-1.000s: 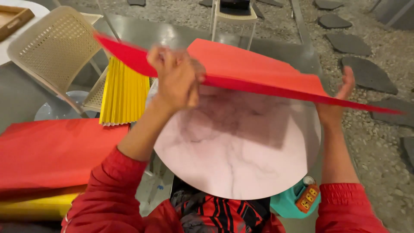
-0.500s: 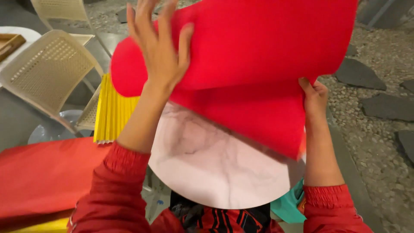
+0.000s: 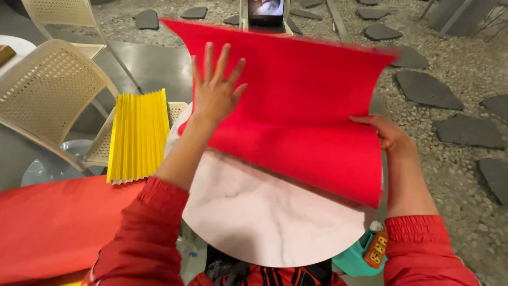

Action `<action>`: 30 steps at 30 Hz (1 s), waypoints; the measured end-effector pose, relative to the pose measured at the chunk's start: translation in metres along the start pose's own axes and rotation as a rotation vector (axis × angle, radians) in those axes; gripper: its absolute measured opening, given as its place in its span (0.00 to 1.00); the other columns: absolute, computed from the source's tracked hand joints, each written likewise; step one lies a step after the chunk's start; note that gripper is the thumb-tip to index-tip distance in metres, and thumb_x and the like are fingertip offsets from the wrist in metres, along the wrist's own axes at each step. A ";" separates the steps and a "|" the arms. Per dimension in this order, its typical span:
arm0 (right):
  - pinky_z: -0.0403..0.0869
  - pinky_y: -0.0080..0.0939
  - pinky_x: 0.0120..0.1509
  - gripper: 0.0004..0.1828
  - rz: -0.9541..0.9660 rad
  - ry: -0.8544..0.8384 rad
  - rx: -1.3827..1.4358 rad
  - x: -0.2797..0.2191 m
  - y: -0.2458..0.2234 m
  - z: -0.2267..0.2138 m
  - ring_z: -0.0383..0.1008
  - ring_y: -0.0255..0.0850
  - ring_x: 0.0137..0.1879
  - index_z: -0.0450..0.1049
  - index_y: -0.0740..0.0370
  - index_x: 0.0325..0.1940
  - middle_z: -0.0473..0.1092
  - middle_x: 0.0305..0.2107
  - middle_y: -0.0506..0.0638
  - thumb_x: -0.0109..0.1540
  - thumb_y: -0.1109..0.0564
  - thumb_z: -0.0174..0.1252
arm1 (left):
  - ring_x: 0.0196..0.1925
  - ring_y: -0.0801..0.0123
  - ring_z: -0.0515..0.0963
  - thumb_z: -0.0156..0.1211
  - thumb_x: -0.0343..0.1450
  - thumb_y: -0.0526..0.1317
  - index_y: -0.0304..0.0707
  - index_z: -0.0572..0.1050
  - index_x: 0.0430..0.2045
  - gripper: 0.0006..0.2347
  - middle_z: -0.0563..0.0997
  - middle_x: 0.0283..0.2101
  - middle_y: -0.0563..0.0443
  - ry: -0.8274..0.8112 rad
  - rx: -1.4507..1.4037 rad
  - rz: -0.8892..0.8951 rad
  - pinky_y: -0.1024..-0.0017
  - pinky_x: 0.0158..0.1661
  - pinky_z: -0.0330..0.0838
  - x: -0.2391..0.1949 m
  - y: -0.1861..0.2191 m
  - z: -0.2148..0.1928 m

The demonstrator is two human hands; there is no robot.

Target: Folding multiple sheets of colored paper into accordion pleats on a table.

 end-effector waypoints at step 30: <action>0.79 0.52 0.33 0.10 -0.252 0.112 -0.153 0.004 0.124 -0.050 0.79 0.52 0.26 0.80 0.72 0.35 0.73 0.20 0.64 0.59 0.59 0.69 | 0.63 0.48 0.75 0.63 0.69 0.59 0.59 0.65 0.67 0.30 0.70 0.60 0.47 -0.385 -0.465 0.255 0.53 0.61 0.67 -0.064 0.110 0.042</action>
Point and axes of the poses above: each hand's wrist, its own x-axis towards the middle knuckle, its own z-axis out of the palm, y = z × x, the point moved 9 cm from there along x, towards the middle knuckle
